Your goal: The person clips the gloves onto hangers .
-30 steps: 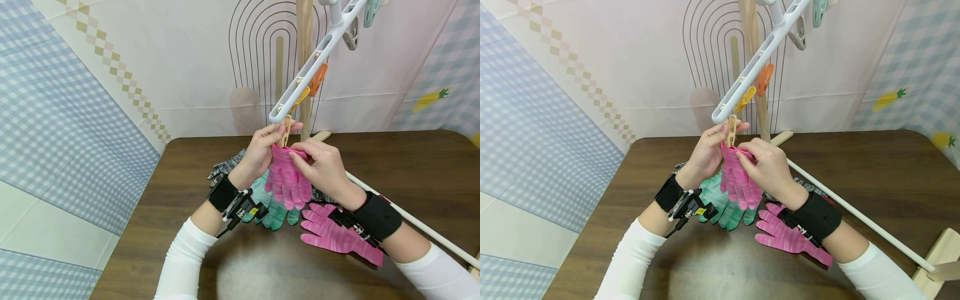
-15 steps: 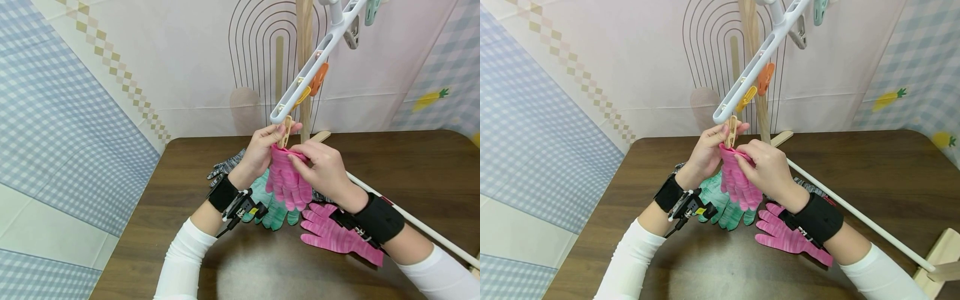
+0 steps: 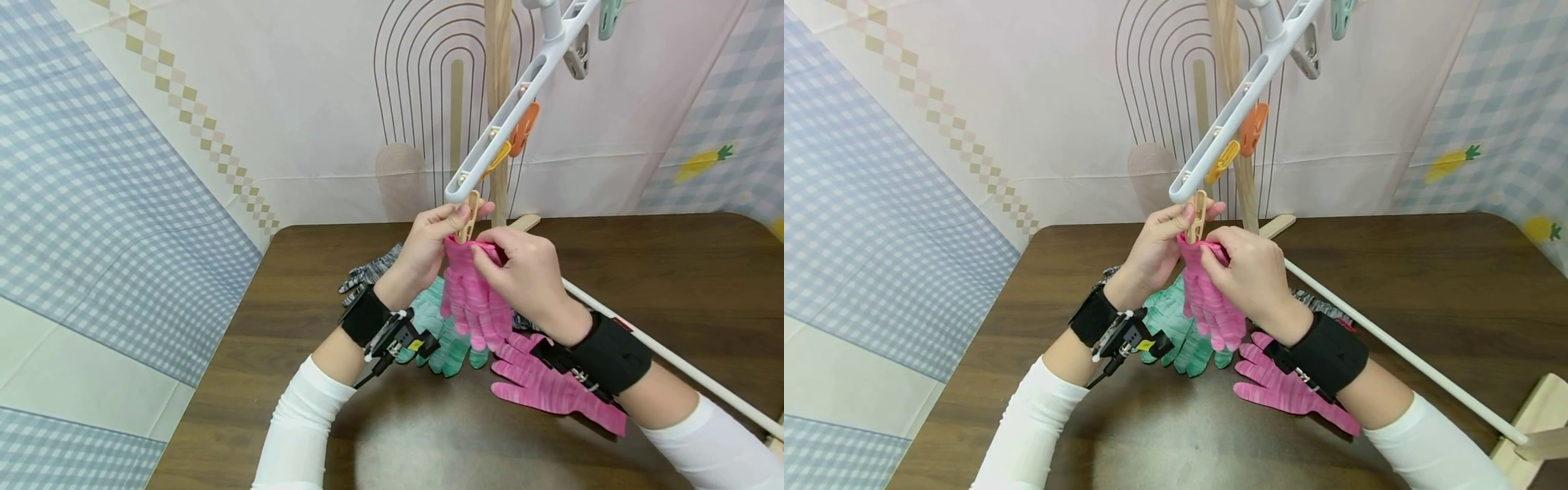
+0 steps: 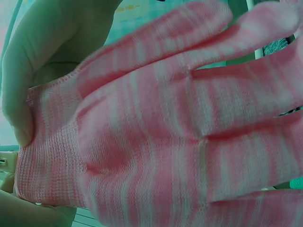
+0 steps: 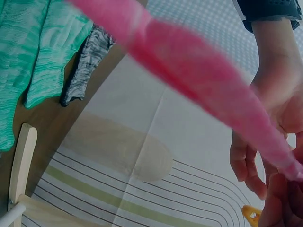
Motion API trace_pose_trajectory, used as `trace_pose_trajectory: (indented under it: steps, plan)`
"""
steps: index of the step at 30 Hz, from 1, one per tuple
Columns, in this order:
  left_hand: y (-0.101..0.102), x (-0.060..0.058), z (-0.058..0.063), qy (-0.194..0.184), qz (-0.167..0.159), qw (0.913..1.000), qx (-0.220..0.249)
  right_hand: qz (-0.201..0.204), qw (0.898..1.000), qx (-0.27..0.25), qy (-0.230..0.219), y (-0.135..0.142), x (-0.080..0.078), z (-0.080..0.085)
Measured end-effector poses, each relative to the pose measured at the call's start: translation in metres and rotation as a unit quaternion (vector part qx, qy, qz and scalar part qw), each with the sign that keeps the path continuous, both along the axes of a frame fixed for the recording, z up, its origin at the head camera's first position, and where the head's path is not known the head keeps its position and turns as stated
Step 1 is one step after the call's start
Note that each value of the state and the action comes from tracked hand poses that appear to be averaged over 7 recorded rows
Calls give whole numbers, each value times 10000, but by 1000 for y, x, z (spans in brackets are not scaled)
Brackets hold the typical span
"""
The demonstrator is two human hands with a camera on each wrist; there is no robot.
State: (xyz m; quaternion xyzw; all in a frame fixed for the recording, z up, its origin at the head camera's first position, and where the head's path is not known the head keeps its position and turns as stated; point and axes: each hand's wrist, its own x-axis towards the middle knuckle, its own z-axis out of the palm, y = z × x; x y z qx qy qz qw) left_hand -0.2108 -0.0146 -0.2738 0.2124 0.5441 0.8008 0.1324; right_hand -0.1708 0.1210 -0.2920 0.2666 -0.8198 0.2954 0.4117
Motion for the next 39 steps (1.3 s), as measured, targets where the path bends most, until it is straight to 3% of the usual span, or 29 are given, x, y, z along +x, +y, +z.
trace_pose_trajectory:
  steps: [12,16,25,33,39]
  plan:
    - [1,1,0,-19,125,9999,-88,-80,9992,-325,-235,-10,0,-1]
    - [1,1,0,-2,155,9998,-121,-13,9988,-458,-175,-10,0,-4]
    - [3,-1,1,12,253,9996,-91,-272,9974,-668,-49,-11,3,-6]
    - [2,-2,0,92,297,9994,-148,-39,9942,-1071,-118,-14,1,-7]
    - [3,-3,-1,91,337,9993,-101,127,9941,-1063,-194,-15,0,-7]
